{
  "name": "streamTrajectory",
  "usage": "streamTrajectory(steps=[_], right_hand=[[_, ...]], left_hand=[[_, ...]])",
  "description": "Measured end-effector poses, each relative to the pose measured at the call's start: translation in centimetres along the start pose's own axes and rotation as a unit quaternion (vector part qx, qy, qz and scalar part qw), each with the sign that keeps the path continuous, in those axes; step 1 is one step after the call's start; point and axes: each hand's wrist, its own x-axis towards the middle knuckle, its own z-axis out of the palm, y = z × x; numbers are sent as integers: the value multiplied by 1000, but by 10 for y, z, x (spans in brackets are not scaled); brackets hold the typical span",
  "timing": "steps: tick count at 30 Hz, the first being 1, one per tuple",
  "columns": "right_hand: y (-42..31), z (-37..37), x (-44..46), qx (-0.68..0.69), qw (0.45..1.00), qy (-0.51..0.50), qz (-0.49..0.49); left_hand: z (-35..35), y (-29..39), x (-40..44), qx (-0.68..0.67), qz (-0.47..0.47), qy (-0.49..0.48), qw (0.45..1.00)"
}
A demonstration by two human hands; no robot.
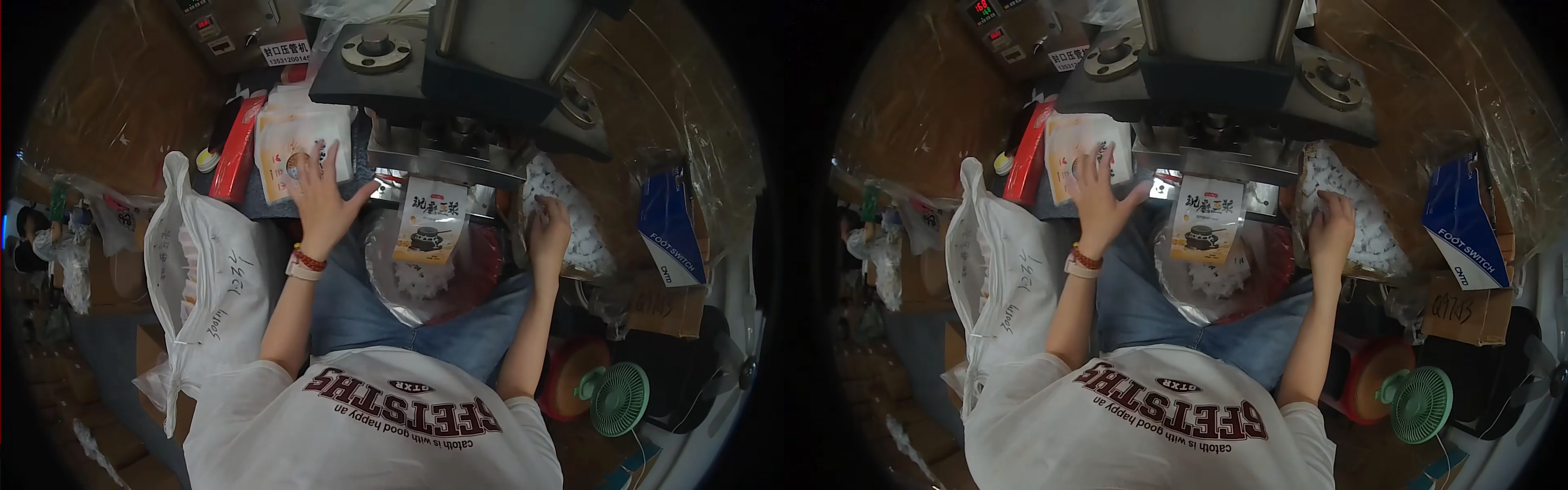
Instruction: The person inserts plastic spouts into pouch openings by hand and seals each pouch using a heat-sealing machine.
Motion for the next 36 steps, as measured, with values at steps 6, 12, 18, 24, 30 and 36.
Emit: streamTrajectory(steps=[6, 12, 18, 24, 30, 36], right_hand=[[-43, -15, -7, 131, 986, 103, 18], [-129, -10, -50, 458, 886, -69, -32], [-137, 4, -50, 352, 904, -117, -212], [-125, -5, -40, 296, 945, -110, -87], [-71, -40, -15, 142, 988, 50, 21], [-9, 4, -1, -73, 996, -55, -5]], left_hand=[[-14, -53, -46, 18, 124, -90, 988], [-39, -19, -54, -285, -11, -67, 956], [-65, 25, -46, -337, 169, -61, 924], [-19, 47, -59, -514, -17, -245, 822], [12, 70, -28, -680, -274, -304, 608], [28, 66, -10, -694, -305, -315, 572]])
